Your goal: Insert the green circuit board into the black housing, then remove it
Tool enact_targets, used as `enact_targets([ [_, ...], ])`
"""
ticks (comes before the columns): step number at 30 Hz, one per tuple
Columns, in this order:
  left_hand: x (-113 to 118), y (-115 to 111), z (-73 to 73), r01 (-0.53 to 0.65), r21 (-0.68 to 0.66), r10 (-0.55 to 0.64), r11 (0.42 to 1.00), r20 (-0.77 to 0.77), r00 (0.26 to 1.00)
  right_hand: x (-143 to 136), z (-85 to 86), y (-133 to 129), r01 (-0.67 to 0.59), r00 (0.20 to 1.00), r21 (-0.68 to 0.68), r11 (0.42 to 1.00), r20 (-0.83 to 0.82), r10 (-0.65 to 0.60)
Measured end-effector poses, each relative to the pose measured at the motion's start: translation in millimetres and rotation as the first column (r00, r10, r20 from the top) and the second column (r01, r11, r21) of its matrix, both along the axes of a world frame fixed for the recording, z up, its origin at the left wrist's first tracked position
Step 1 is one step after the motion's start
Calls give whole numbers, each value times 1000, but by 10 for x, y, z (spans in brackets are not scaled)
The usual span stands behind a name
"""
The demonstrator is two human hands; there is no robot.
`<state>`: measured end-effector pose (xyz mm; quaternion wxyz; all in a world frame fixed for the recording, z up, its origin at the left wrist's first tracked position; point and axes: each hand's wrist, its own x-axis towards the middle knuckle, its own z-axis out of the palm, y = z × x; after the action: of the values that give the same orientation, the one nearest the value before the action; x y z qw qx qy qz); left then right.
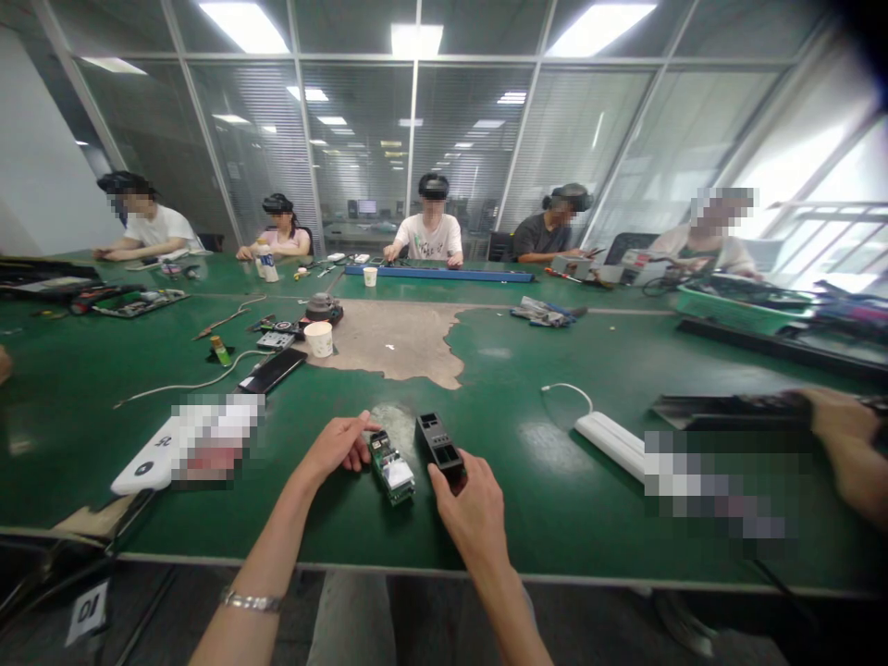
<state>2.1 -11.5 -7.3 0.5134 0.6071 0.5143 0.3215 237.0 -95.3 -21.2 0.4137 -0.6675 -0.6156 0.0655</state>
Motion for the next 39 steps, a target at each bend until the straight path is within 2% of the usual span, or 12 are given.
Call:
enact_targets([
  [4, -3, -16, 3, 8, 7, -8, 1000, -8, 1000, -16, -20, 3, 34, 998, 10, 999, 59, -35],
  [9, 0, -26, 14, 3, 5, -3, 1000, 4, 1000, -8, 13, 2, -18, 1000, 3, 1000, 9, 18],
  [15, 8, -26, 22, 3, 4, -3, 1000, 15, 1000, -94, 264, -134, -59, 978, 82, 995, -194, 73],
  [19, 3, -30, 8, 11, 6, -11, 1000, 22, 1000, -292, 386, -205, -156, 959, 94, 983, -225, 173],
  [26, 3, -11, -45, -2, 31, 1, 1000, 19, 1000, -512, 334, -183, -203, 972, 91, 975, -104, 213],
  [30, 3, -5, -42, -9, 34, 9, 999, 10, 1000, -562, 310, -219, -191, 981, 29, 981, -25, 191],
  [34, -1, -23, -18, -5, 60, 6, 998, -13, 1000, -593, 213, -248, -164, 985, -33, 986, 39, 166],
  [39, -7, -14, -30, -13, 61, 15, 998, -33, 999, -575, 126, -253, -175, 982, -56, 983, 58, 179],
])
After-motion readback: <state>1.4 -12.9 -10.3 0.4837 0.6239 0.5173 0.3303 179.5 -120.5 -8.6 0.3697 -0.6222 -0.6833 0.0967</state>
